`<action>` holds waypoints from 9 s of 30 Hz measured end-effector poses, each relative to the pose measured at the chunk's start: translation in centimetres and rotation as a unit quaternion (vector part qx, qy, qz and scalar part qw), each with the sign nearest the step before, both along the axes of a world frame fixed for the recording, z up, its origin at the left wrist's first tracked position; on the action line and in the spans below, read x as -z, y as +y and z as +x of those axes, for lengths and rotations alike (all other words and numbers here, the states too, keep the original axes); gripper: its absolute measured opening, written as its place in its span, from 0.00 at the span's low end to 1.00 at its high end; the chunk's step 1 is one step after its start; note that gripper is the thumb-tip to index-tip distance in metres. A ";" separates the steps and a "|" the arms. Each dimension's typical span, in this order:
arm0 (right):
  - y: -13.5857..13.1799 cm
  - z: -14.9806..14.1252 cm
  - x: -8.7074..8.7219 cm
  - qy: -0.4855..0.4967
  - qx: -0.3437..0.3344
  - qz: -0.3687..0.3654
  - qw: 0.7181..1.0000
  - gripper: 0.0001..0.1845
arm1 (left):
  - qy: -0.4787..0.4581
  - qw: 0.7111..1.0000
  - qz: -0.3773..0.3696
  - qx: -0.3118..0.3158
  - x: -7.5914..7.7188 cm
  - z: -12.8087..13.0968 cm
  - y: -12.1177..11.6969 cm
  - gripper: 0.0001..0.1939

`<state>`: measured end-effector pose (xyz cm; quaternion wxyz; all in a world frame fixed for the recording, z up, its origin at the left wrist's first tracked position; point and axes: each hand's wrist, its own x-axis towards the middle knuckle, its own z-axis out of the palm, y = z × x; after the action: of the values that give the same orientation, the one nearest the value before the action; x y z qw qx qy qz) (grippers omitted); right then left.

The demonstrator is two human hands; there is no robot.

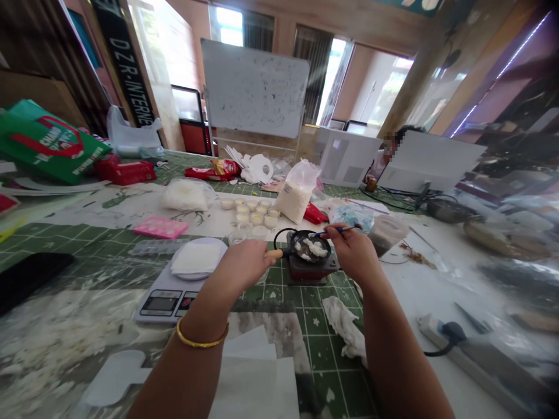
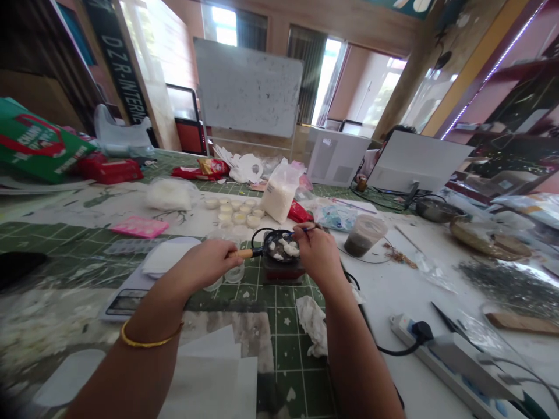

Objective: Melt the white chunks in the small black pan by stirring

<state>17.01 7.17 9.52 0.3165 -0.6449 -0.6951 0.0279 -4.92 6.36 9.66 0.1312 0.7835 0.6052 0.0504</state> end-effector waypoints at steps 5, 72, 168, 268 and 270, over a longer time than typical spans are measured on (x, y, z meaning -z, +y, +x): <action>-0.2 0.2 -0.1 -0.027 -0.012 -0.052 0.998 0.15 | -0.007 1.000 -0.005 -0.003 -0.1 0.0 -0.1 0.15; -1.0 0.5 -0.5 -0.030 0.007 -0.005 1.000 0.18 | 0.003 1.000 -0.007 -0.004 -0.1 0.0 -0.1 0.14; -0.5 1.6 -0.5 0.002 0.013 -0.036 0.999 0.17 | -0.015 1.000 -0.007 0.010 0.0 0.4 0.1 0.13; -1.4 -0.8 -0.4 0.003 -0.058 -0.025 0.998 0.16 | 0.011 1.000 -0.001 0.001 0.1 0.6 0.0 0.16; -1.2 -0.8 -0.3 -0.016 -0.068 -0.056 0.996 0.16 | 0.009 1.000 0.002 0.003 0.2 0.6 0.0 0.16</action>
<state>16.22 5.97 9.83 0.2661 -0.6131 -0.7397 0.0785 -4.35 6.37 9.46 0.1243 0.7861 0.6038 0.0440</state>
